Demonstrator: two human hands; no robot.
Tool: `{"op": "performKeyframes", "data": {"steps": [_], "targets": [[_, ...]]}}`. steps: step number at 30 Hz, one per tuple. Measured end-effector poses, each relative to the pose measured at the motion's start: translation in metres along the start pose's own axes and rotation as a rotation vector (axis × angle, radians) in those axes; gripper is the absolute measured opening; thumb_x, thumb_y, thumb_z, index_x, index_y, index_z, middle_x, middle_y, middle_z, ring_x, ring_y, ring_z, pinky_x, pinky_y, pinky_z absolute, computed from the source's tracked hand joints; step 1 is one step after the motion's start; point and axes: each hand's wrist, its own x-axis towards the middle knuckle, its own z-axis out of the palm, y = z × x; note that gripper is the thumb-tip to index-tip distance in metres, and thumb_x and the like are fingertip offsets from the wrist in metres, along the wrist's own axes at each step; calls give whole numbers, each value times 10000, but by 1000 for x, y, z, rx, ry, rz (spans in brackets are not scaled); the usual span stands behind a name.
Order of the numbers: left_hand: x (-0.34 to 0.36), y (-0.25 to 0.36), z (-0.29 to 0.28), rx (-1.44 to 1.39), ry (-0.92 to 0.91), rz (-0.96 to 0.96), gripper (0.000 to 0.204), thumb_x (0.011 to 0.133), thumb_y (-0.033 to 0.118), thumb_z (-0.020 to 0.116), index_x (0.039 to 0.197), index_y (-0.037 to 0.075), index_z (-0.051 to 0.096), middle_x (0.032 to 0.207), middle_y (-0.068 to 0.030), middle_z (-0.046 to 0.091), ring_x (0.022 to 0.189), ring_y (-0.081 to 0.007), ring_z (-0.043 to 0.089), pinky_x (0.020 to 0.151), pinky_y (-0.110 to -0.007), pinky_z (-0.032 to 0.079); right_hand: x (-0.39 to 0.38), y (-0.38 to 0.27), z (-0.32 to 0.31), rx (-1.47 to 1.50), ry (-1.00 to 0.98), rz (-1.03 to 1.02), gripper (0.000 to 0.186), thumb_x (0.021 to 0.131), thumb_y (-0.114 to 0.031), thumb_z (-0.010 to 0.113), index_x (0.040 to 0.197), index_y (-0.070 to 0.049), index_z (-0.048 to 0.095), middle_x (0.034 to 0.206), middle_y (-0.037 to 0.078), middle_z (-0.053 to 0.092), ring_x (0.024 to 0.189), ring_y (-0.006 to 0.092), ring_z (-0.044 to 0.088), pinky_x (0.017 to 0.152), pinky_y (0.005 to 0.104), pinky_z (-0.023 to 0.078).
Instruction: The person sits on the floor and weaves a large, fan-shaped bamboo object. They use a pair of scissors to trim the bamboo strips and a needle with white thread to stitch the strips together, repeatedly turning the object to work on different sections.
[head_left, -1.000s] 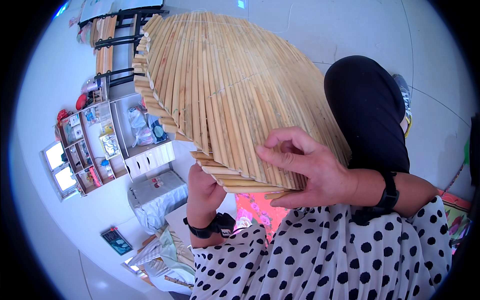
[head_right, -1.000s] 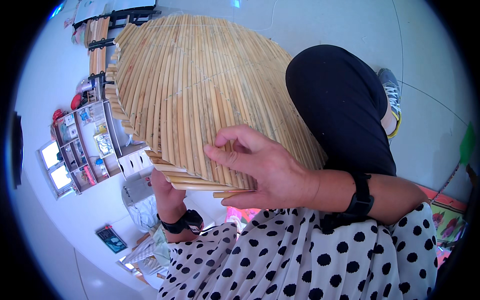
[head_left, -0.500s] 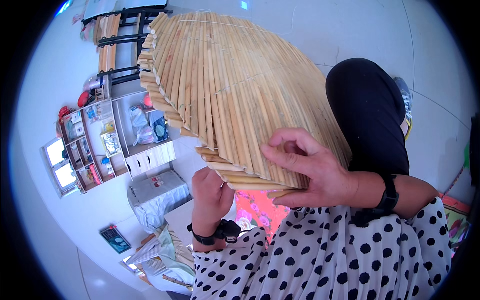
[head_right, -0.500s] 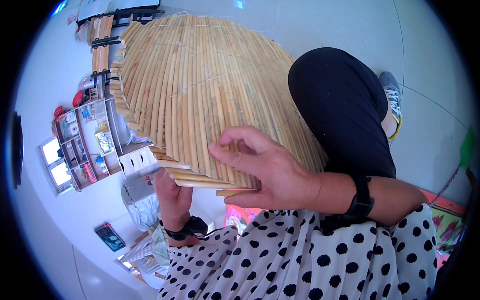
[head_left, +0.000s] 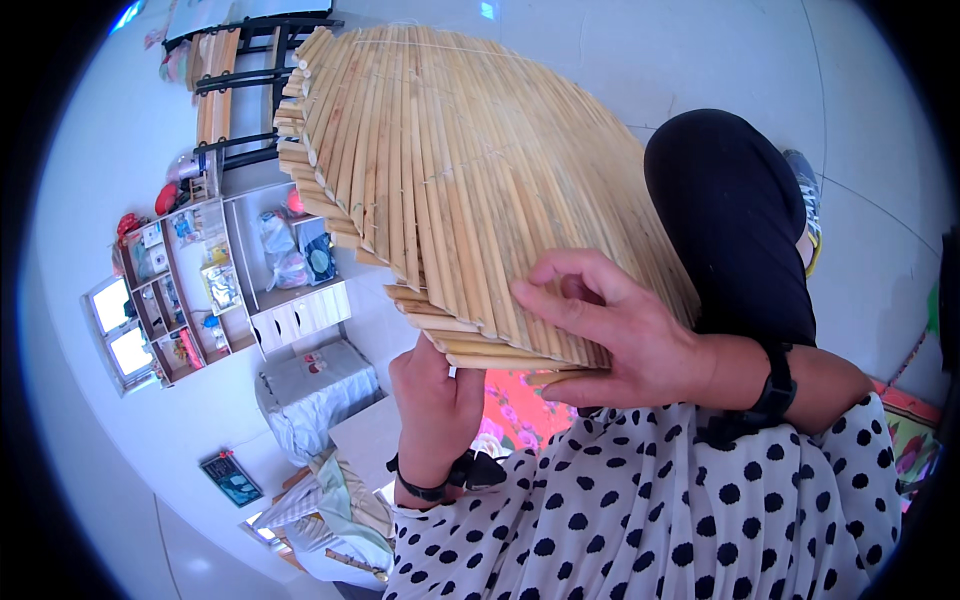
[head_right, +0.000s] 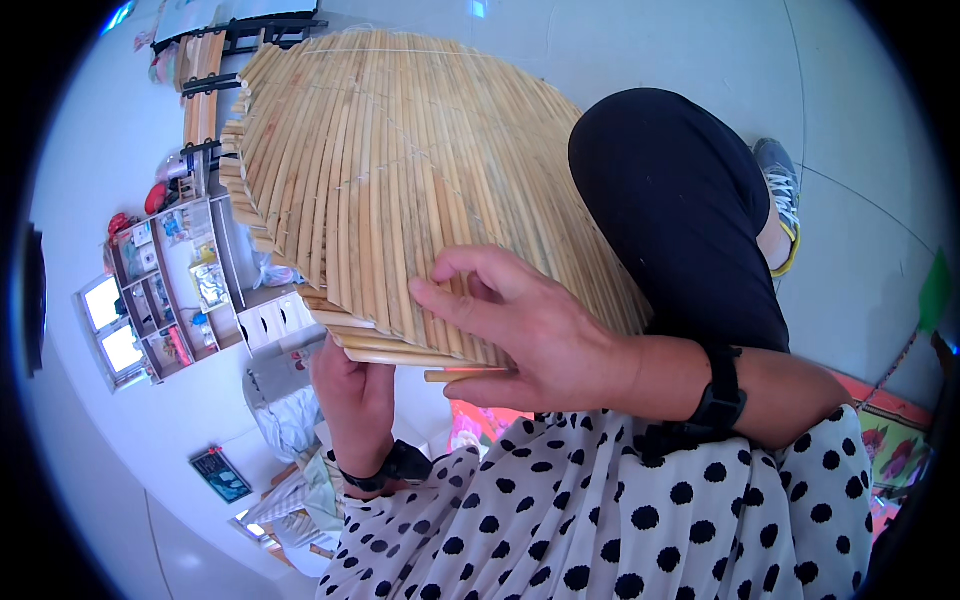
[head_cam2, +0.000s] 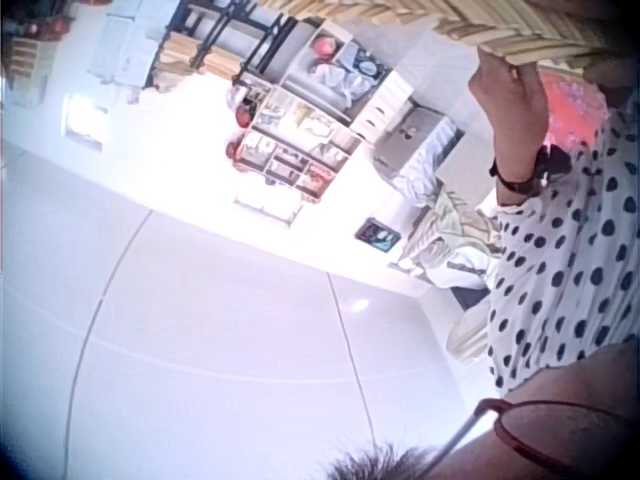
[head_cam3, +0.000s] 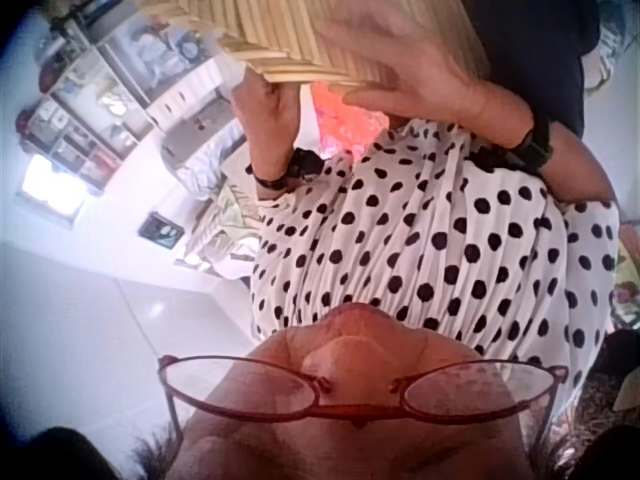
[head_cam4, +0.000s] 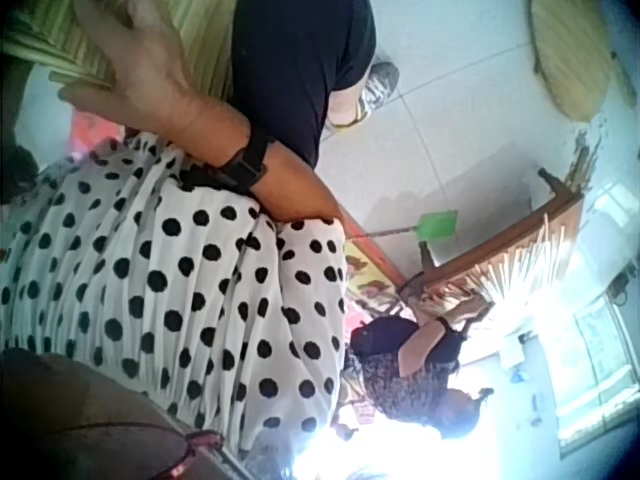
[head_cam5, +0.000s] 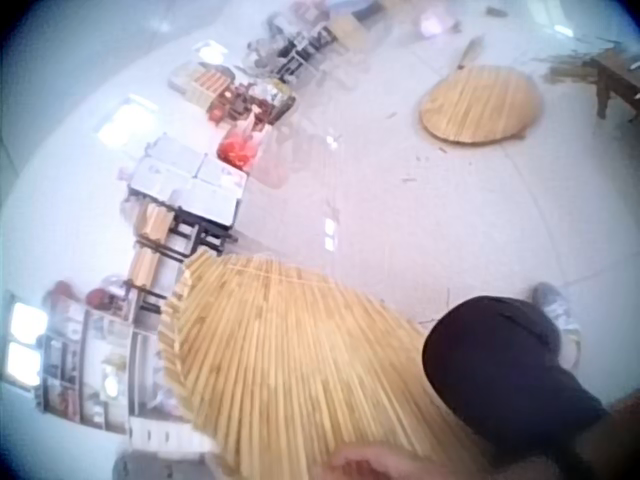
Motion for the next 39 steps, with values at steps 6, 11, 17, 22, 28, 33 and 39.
{"op": "performKeyframes", "data": {"steps": [6,11,17,22,28,33,39], "targets": [[-1,6,8,-121,61,-83,198,844,15,617,1037,-28,611,865,-176,706,721,-341,701,626,-342,532,-2,0,2,-48,7,-7,782,714,-185,852,1397,-23,508,1286,147,460,1017,283,530,835,355,493],[0,20,27,-347,230,-260,251,884,3,591,1127,-38,545,930,-141,718,827,-213,720,693,-298,542,0,-2,4,-91,33,-13,801,702,-177,854,1407,-32,502,1305,156,464,1088,312,530,886,363,492],[4,21,21,-468,210,-205,350,896,-14,563,1219,-64,439,1110,-215,657,1012,-257,684,863,-316,522,4,-10,-1,-175,54,19,743,718,-149,834,1381,-22,523,1284,170,483,1107,326,542,922,370,486],[-5,5,15,-197,352,20,389,902,-4,576,1266,-67,452,1277,-258,562,1135,-308,621,983,-377,467,10,-14,-1,-268,148,39,670,744,-139,808,1343,4,543,1272,194,493,1130,344,546,930,364,484],[-4,15,64,-685,262,-7,616,917,84,639,1415,-84,317,1269,-245,576,1160,-312,629,935,-365,507,6,-17,9,-374,92,10,591,831,-68,694,1379,26,493,1317,223,475,1186,364,515,1008,392,435],[15,17,85,-694,477,-4,716,854,161,736,1403,-74,342,1222,-211,594,1077,-278,658,871,-380,536,-4,-22,8,-289,-13,59,618,869,67,528,1462,46,354,1498,257,342,1379,396,376,1126,416,325],[36,35,88,-664,515,19,802,798,87,764,1449,-18,307,1104,-181,656,1010,-264,685,905,-362,538,-19,-16,-19,-173,-29,110,633,879,127,421,1495,33,308,1558,208,305,1451,360,302,1173,423,263]]}}
